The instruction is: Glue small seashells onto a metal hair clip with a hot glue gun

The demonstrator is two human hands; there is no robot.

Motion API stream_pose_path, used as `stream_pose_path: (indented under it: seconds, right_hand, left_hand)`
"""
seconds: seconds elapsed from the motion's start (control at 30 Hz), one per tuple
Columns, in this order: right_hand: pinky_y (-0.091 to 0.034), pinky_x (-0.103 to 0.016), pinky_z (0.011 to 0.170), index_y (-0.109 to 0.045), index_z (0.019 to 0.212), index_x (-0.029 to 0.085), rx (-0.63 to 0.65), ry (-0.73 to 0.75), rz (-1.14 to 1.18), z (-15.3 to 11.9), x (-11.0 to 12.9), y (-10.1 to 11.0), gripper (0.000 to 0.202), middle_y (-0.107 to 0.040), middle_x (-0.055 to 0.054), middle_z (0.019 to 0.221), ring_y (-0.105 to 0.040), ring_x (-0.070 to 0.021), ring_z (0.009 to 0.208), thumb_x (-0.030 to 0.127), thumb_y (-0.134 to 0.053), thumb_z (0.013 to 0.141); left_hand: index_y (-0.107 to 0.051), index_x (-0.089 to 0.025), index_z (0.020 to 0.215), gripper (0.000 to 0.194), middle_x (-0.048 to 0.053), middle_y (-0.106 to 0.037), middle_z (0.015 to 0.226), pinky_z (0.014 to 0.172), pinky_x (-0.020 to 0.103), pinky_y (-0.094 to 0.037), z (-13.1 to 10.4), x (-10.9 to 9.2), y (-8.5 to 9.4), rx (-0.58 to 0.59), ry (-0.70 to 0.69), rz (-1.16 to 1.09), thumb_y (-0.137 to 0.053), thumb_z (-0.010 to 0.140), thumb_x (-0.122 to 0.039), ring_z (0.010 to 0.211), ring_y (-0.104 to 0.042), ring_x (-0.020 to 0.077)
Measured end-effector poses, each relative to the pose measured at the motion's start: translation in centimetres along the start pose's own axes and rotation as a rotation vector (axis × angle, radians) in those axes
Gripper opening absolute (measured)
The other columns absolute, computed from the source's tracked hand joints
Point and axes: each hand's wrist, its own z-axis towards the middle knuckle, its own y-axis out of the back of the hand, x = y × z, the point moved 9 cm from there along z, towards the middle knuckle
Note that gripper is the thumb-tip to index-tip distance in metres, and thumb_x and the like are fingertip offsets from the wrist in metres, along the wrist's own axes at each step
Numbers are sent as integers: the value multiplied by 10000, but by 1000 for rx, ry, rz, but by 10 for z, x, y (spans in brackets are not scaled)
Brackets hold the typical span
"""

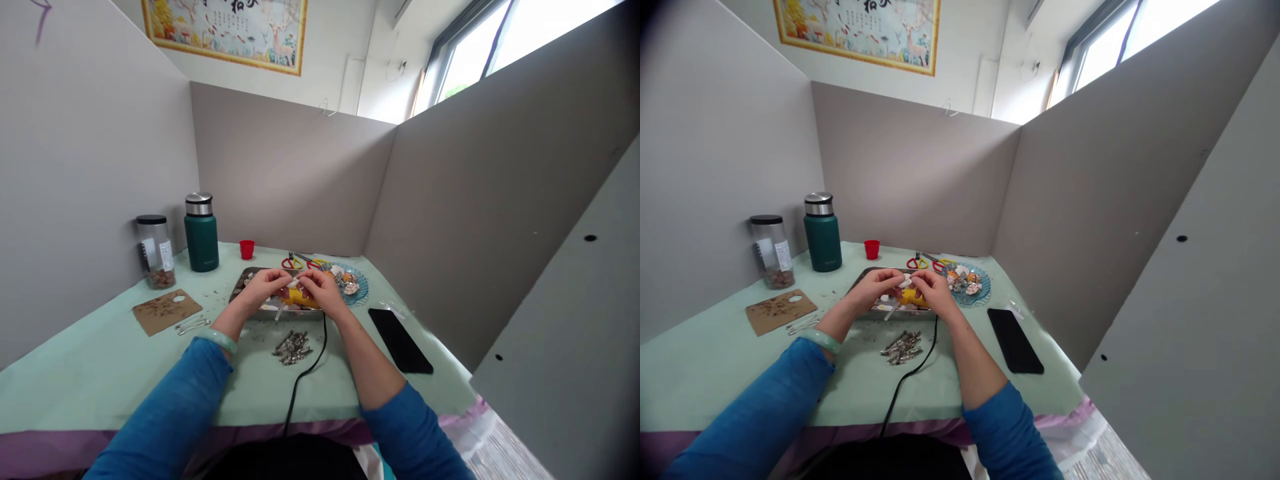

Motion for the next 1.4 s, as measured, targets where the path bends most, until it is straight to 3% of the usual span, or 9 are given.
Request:
stream_pose_path:
  seconds: [0.23,0.53,0.87,1.13,1.4]
  right_hand:
    - [-363,-204,446,-609,814,183,-70,-34,-42,3,-8,8,263,-604,-1,704,-505,-96,509,438,-552,792]
    - [-372,-198,467,-610,798,180,-75,-16,-55,3,-9,8,283,-596,10,697,-502,-85,509,457,-554,795]
    - [-401,-204,505,-612,796,177,-66,-6,-68,3,-11,7,299,-593,10,690,-510,-83,511,469,-547,802]
    - [-412,-208,516,-604,785,182,-68,-10,-66,2,-10,7,281,-592,9,692,-504,-85,511,458,-554,801]
    - [-406,-206,512,-599,771,183,-68,-14,-80,2,-9,6,263,-586,10,683,-503,-86,513,439,-547,807]
  left_hand:
    - [-596,-146,720,304,-22,-538,569,540,242,-463,5,9,14,-106,12,-8,-701,670,-427,493,-523,100]
    - [-584,-133,744,331,-31,-529,580,526,233,-460,8,16,19,-138,51,-101,-731,642,-411,472,-493,74]
    - [-587,-140,762,328,-15,-590,665,554,241,-464,4,1,15,-150,-16,-79,-758,608,-374,509,-551,91]
    - [-616,-139,753,298,-12,-606,654,518,222,-422,3,-9,23,-262,-114,4,-749,609,-363,500,-535,86]
    - [-599,-144,761,243,-17,-593,621,515,225,-428,4,-12,28,-303,-184,35,-717,636,-316,493,-538,93]
